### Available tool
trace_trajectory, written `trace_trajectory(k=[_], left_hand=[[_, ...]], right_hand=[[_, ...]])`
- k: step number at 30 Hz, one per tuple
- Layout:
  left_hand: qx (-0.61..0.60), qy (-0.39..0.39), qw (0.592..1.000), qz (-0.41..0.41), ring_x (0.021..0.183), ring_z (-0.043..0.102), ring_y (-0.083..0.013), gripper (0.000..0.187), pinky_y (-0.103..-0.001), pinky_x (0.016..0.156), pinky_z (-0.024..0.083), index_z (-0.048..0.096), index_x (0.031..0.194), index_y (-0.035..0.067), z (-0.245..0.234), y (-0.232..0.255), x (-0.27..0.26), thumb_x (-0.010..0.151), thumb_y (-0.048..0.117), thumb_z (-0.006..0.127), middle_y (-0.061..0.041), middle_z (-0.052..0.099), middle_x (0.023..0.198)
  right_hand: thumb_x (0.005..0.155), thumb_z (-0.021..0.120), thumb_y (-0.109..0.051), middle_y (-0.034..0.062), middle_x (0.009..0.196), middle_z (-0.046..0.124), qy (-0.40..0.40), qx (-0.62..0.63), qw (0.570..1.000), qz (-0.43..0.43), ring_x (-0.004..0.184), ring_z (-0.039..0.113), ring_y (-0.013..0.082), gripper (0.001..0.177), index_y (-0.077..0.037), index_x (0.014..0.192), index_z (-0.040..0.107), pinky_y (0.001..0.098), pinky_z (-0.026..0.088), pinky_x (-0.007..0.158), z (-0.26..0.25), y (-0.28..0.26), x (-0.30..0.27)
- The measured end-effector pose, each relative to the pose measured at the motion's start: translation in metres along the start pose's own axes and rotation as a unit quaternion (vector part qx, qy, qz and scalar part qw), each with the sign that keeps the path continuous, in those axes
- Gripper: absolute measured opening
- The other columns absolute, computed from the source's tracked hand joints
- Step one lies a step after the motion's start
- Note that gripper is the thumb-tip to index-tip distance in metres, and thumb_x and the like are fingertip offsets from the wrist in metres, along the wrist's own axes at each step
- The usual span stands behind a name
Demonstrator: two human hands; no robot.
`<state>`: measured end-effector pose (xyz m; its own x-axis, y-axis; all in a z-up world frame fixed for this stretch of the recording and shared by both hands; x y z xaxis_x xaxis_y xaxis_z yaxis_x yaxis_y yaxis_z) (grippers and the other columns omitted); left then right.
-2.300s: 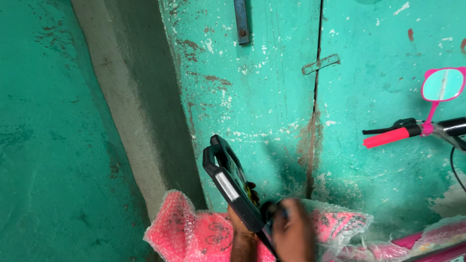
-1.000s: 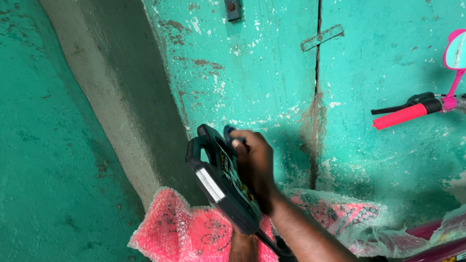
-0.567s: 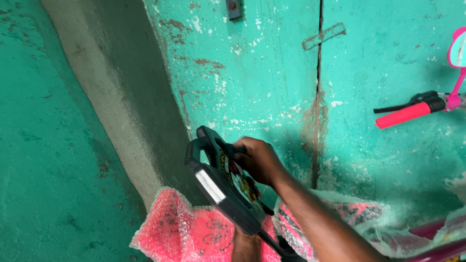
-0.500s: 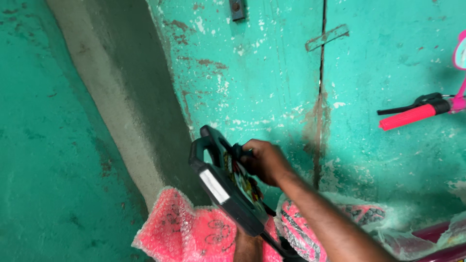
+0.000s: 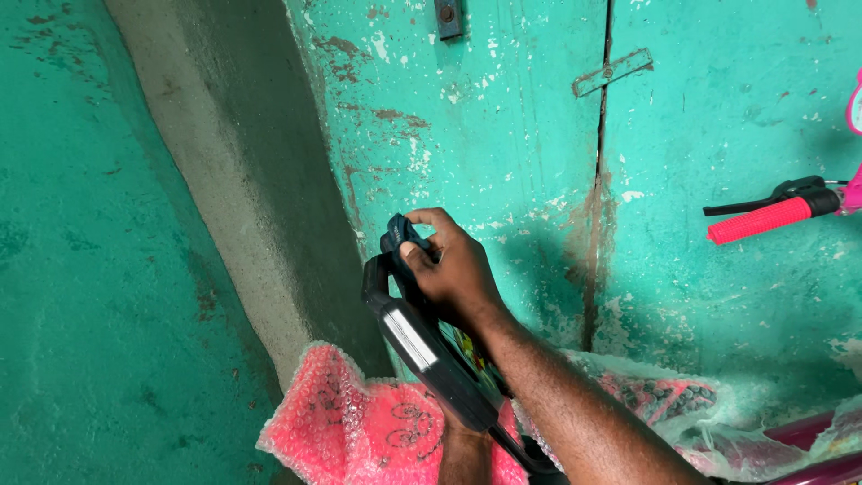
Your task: The person attaches a black rear rack to the rear of a pink bicycle using a wrench. They tighten the bolts securing the rack to the frame and the seat post, ensuring the rack is firmly in place.
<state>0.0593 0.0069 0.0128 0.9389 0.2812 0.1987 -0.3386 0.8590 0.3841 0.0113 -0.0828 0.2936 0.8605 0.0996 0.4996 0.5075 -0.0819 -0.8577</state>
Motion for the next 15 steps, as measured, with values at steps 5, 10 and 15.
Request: trace_trajectory(k=[5,10,15], left_hand=[[-0.010,-0.005,1.000,-0.008,0.081,0.066,-0.0229,0.041,-0.038,0.069,0.055,0.063,0.109,0.007,0.002,-0.007,0.008,0.101,0.046,0.052,-0.007,0.066,0.091],[-0.015,-0.017,1.000,-0.001,0.082,0.066,-0.0233,0.042,-0.038,0.070,0.055,0.063,0.110,0.007,-0.004,-0.010,0.006,0.101,0.047,0.052,-0.007,0.066,0.091],[-0.017,-0.028,0.999,0.002,0.083,0.066,-0.0238,0.043,-0.039,0.071,0.056,0.063,0.110,0.008,0.000,-0.006,0.008,0.101,0.048,0.052,-0.008,0.066,0.092]], right_hand=[[0.091,0.073,-0.021,0.0009,0.097,0.074,-0.099,0.022,0.990,-0.103,0.088,0.068,0.0127,0.026,-0.010,0.115,0.072,0.0322,0.055,0.081,0.006,-0.017,-0.008],[0.100,0.060,-0.015,0.0011,0.097,0.073,-0.290,0.233,0.928,0.031,0.092,0.064,0.0117,0.022,-0.002,0.114,0.072,0.0296,0.051,0.087,-0.008,-0.005,-0.040],[0.099,0.059,-0.012,0.0009,0.093,0.069,-0.307,0.198,0.926,0.098,0.087,0.060,0.0115,0.022,-0.005,0.115,0.072,0.0311,0.050,0.078,-0.033,0.023,-0.042]])
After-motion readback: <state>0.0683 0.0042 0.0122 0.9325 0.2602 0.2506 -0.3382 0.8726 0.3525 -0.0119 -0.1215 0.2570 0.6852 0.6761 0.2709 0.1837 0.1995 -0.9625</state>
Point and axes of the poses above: each hand's wrist, its own x-axis towards the middle knuckle, its own z-axis out of the palm, y = z × x, the point moved 7 cm from there along x, towards the middle knuckle
